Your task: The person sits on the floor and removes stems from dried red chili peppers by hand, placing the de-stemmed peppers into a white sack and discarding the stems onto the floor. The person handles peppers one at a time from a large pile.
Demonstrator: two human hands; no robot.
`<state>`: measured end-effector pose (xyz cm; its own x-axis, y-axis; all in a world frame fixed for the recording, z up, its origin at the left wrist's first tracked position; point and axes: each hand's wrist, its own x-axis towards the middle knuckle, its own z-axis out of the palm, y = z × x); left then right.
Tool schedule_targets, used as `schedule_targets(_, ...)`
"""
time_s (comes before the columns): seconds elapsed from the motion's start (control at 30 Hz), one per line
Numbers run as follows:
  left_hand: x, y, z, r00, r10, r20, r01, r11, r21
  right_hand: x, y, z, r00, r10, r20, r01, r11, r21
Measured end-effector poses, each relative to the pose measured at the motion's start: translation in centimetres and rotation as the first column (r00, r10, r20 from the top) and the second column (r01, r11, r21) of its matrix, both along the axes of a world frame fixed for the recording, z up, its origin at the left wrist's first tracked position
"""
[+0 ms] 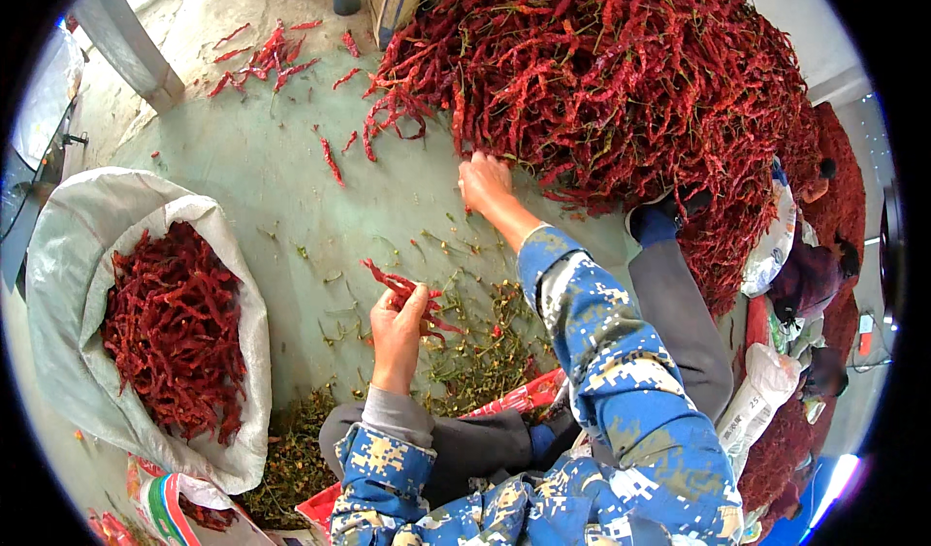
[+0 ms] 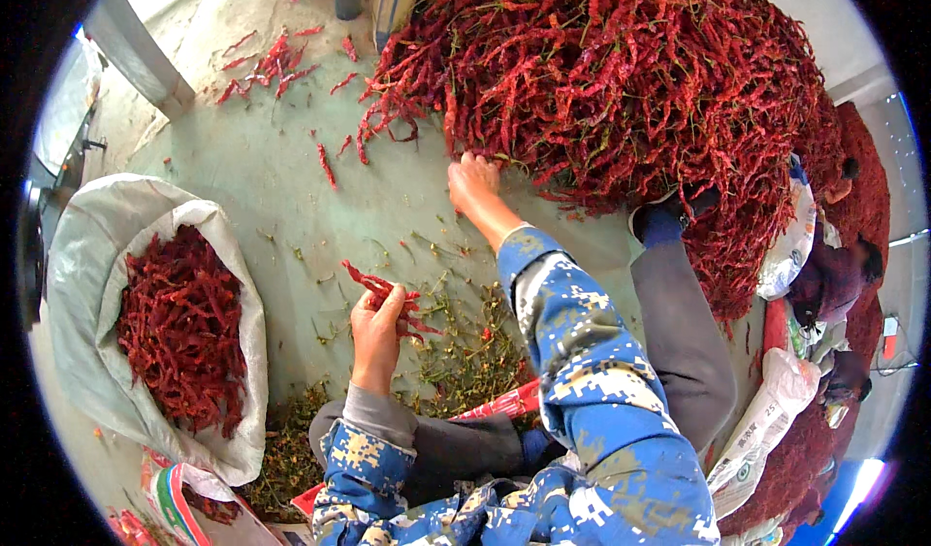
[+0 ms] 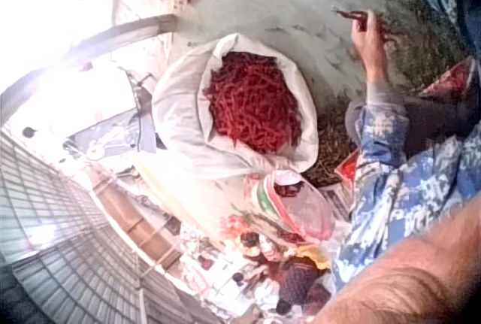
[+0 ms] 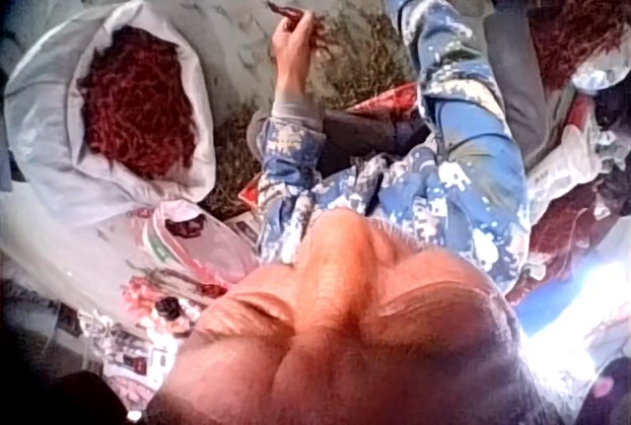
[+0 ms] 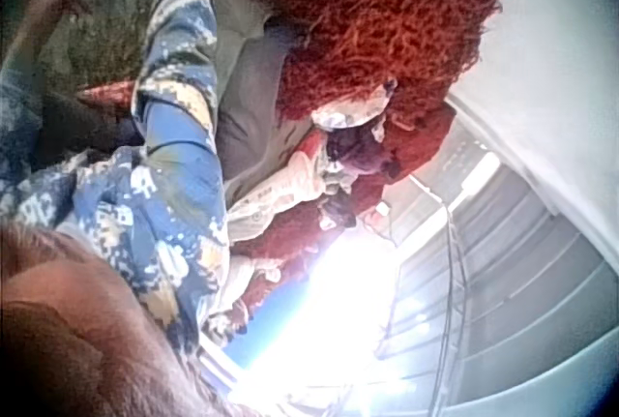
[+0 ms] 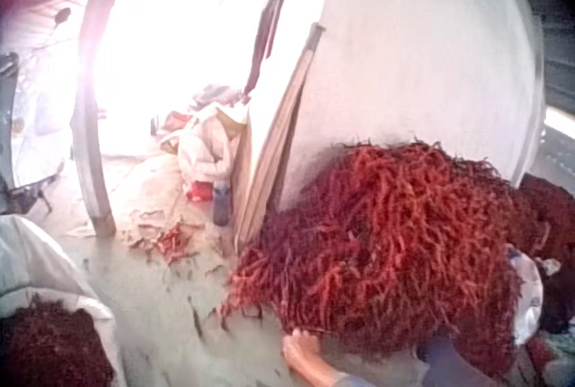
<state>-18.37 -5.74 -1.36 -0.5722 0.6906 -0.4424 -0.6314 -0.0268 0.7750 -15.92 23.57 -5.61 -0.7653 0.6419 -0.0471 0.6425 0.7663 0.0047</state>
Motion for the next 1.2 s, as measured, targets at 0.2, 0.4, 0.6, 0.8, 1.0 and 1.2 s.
schedule_targets(0.2, 1.2, -0.4, 0.3, 0.996, -0.091, -0.026, 0.091, 0.996, 0.023, 10.6, -8.8, 2.5, 0.808, -0.490, -0.327, -0.038, 0.510, -0.859)
schedule_targets(0.4, 4.0, -0.7, 0.5, 0.899, -0.400, -0.180, 0.414, 0.909, 0.050, 15.2, -19.0, 4.5, 0.650, -0.532, -0.543, -0.218, 0.554, -0.803)
schedule_targets(0.6, 4.7, -1.4, 0.6, 0.869, -0.435, -0.238, 0.452, 0.892, 0.023, 16.5, -20.1, 7.0, 0.574, -0.750, -0.329, -0.255, 0.218, -0.942)
schedule_targets(0.8, 5.7, -2.0, 2.0, 0.822, -0.519, -0.233, 0.541, 0.840, 0.038, 16.7, -19.2, 7.2, 0.716, -0.543, -0.438, -0.163, 0.480, -0.862)
schedule_targets(1.0, 5.2, -2.6, 2.8, 0.870, -0.473, -0.142, 0.489, 0.863, 0.126, 16.5, -14.4, 5.4, 0.756, -0.255, -0.603, -0.091, 0.871, -0.483)
schedule_targets(1.2, 3.2, -1.0, 2.1, 0.940, -0.288, 0.180, 0.265, 0.954, 0.141, 7.6, -1.2, 3.2, 0.895, 0.195, -0.402, -0.156, 0.979, 0.129)
